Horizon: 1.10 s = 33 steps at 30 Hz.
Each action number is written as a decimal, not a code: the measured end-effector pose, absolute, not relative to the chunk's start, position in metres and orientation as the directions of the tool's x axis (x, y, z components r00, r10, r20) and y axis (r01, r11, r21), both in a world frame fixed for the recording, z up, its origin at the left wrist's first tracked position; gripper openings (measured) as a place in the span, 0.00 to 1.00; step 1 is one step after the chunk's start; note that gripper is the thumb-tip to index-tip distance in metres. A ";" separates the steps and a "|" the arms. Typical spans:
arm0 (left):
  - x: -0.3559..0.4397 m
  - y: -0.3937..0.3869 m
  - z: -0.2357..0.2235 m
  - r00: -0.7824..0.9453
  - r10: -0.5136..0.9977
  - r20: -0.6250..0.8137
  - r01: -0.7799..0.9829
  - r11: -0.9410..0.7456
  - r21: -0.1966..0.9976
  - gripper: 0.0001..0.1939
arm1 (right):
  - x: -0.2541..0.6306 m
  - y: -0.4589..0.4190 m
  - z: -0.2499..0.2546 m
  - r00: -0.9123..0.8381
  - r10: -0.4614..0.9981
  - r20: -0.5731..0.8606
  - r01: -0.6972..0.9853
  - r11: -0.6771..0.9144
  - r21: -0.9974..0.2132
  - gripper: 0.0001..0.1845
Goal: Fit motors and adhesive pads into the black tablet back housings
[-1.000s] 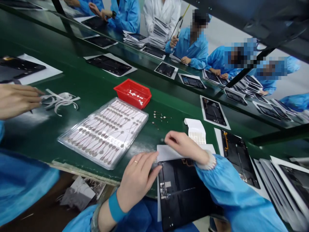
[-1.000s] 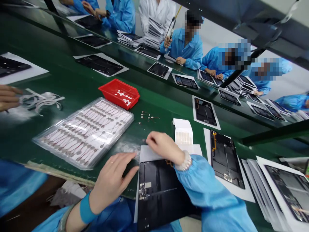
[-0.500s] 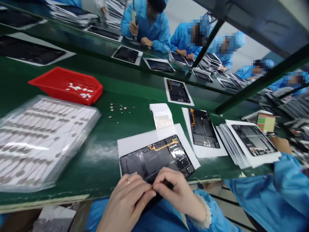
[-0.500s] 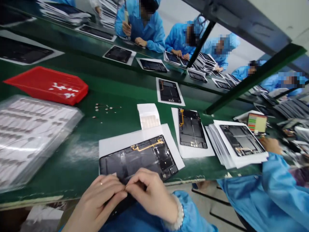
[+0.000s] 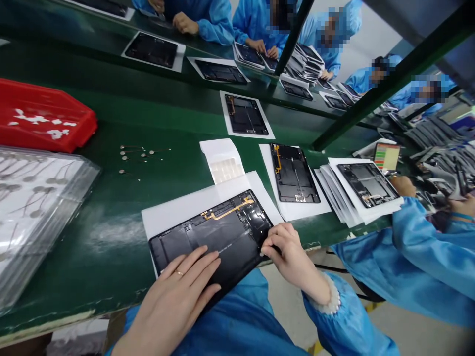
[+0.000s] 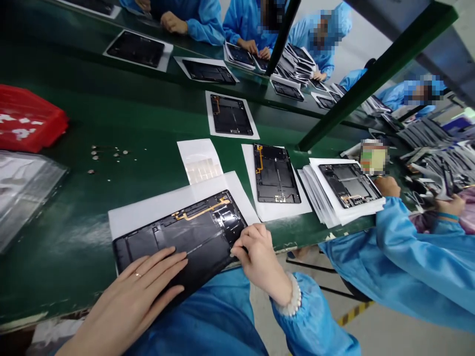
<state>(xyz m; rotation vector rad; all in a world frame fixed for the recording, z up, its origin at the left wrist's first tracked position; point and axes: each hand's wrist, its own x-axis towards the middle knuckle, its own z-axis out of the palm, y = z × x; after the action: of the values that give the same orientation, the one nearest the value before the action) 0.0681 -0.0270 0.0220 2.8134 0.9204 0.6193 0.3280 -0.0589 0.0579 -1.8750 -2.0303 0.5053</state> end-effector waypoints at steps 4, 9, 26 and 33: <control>0.068 -0.027 0.022 0.729 0.595 0.338 0.544 -0.804 0.240 0.18 | 0.318 -0.061 0.060 -0.096 0.995 -0.042 0.887 0.066 -0.457 0.08; 0.068 -0.028 0.020 0.718 0.621 0.315 0.560 -0.784 0.268 0.18 | 0.314 -0.064 0.060 -0.095 0.994 -0.056 0.913 0.065 -0.402 0.08; 0.028 -0.027 0.014 0.770 0.535 0.349 0.460 -0.843 0.278 0.19 | 0.346 -0.037 0.062 -0.046 0.996 0.070 0.894 0.073 -0.443 0.08; 0.010 -0.037 0.003 0.859 0.352 0.371 0.349 -0.934 0.078 0.19 | 0.356 -0.028 0.033 0.184 0.965 0.189 0.981 -0.168 -0.096 0.10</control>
<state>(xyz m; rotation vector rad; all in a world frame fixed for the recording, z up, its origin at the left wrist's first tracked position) 0.0096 -0.0369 0.0026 3.0216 0.5695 0.6049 0.3561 -0.0281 0.0333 -2.2580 -1.8869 -0.1239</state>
